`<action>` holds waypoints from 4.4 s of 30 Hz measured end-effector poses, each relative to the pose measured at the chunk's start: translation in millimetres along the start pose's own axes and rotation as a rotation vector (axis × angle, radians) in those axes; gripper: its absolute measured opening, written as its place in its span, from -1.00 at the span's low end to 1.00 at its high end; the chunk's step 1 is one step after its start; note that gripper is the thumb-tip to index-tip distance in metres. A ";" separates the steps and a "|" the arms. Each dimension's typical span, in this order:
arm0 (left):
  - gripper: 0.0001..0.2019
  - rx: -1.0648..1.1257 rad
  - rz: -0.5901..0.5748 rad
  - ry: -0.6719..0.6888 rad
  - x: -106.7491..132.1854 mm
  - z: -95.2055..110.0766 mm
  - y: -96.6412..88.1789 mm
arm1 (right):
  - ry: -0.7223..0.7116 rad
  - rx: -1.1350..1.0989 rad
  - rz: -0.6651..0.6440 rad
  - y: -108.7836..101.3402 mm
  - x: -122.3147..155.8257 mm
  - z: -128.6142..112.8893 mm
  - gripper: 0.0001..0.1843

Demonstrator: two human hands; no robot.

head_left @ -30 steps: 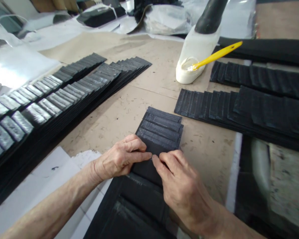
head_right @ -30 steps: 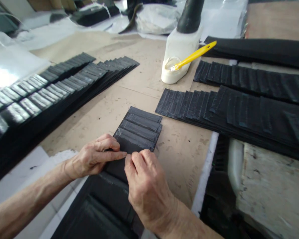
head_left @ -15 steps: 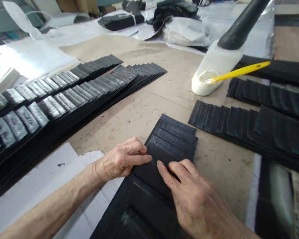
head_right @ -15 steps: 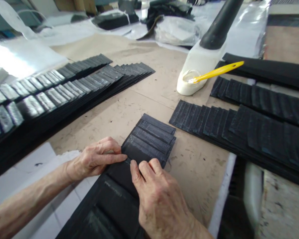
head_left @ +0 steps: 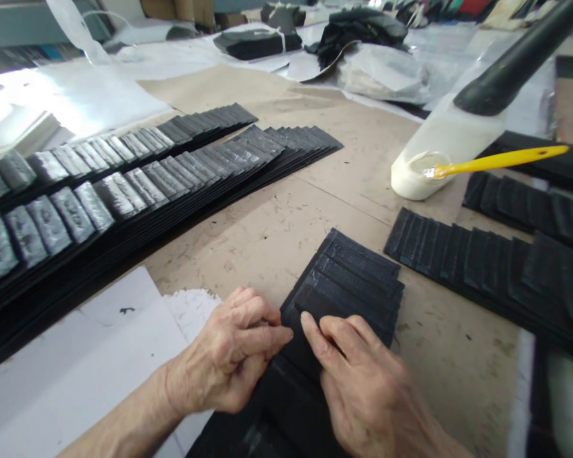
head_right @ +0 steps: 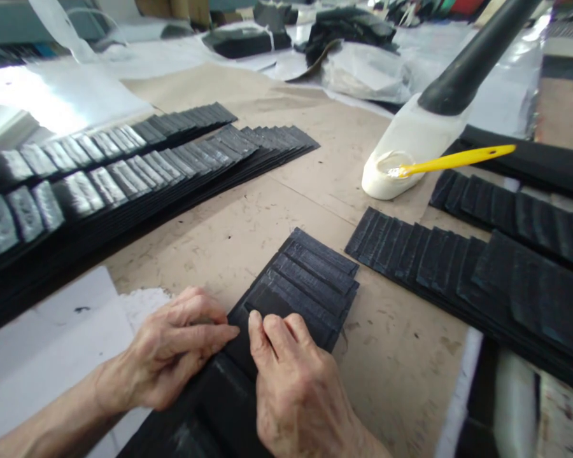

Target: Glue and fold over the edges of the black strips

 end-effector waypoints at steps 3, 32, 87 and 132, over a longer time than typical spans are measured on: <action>-0.65 0.063 0.003 -0.077 10.6 -2.3 4.4 | -0.015 0.043 -0.047 3.6 -2.5 -0.5 -0.56; -0.73 -0.070 -0.014 -0.003 8.5 2.8 5.8 | 0.173 -0.224 -0.134 0.5 -12.1 22.2 -0.56; -0.63 -0.067 -0.332 0.213 -67.6 -8.4 54.0 | 0.121 0.136 0.137 -32.0 66.7 57.4 -0.79; -0.68 -0.033 -0.154 -0.082 -53.4 -5.2 23.2 | 0.139 0.144 -0.085 -3.2 11.3 48.2 -0.47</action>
Point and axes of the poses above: each hand's wrist, its own x-axis away from the middle knuckle, its own y-axis out of the palm, z = x × y, the point moved 10 cm from there along -x, towards the middle knuckle, and after that the axes turned 5 degrees about x, right-handed, at the moved point
